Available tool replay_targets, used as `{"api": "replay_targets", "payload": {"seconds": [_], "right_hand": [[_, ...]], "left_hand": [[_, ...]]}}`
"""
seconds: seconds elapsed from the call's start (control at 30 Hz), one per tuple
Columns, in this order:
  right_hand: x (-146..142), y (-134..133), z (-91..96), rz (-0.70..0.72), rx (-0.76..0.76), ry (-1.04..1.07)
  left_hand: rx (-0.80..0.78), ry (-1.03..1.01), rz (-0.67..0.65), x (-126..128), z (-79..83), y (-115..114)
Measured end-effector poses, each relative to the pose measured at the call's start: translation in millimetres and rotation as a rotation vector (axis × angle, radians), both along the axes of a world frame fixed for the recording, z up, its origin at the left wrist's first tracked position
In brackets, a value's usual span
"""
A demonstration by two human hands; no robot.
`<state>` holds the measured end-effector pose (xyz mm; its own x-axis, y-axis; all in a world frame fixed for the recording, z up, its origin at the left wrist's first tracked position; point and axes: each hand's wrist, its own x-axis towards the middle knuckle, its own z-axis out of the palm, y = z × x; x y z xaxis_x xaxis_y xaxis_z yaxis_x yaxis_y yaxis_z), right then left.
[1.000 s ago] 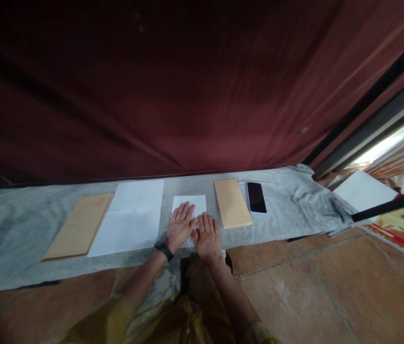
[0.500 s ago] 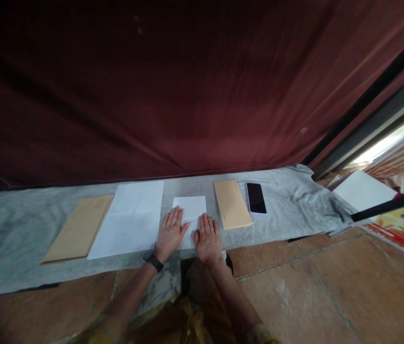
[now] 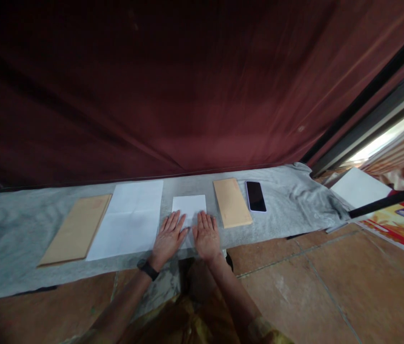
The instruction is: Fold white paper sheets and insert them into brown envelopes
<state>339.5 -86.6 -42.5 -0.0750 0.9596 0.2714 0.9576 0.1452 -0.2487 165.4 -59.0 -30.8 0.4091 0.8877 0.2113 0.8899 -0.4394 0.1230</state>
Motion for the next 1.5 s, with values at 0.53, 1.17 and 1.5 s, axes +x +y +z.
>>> {"api": "replay_targets", "payload": {"seconds": [0.53,1.17,1.5], "right_hand": [[-0.4,23.4,-3.7,0.092,-0.017,-0.026],[16.4,12.4,-9.4,0.076,0.031,-0.061],[16.9,12.6,-7.4,0.076,0.007,-0.076]], "left_hand": [[0.004,-0.054,-0.017,-0.7,1.1,-3.9],[-0.009,-0.042,-0.008,-0.1,0.1,-4.5],[-0.002,-0.002,-0.012,4.4,-0.3,-7.1]]}}
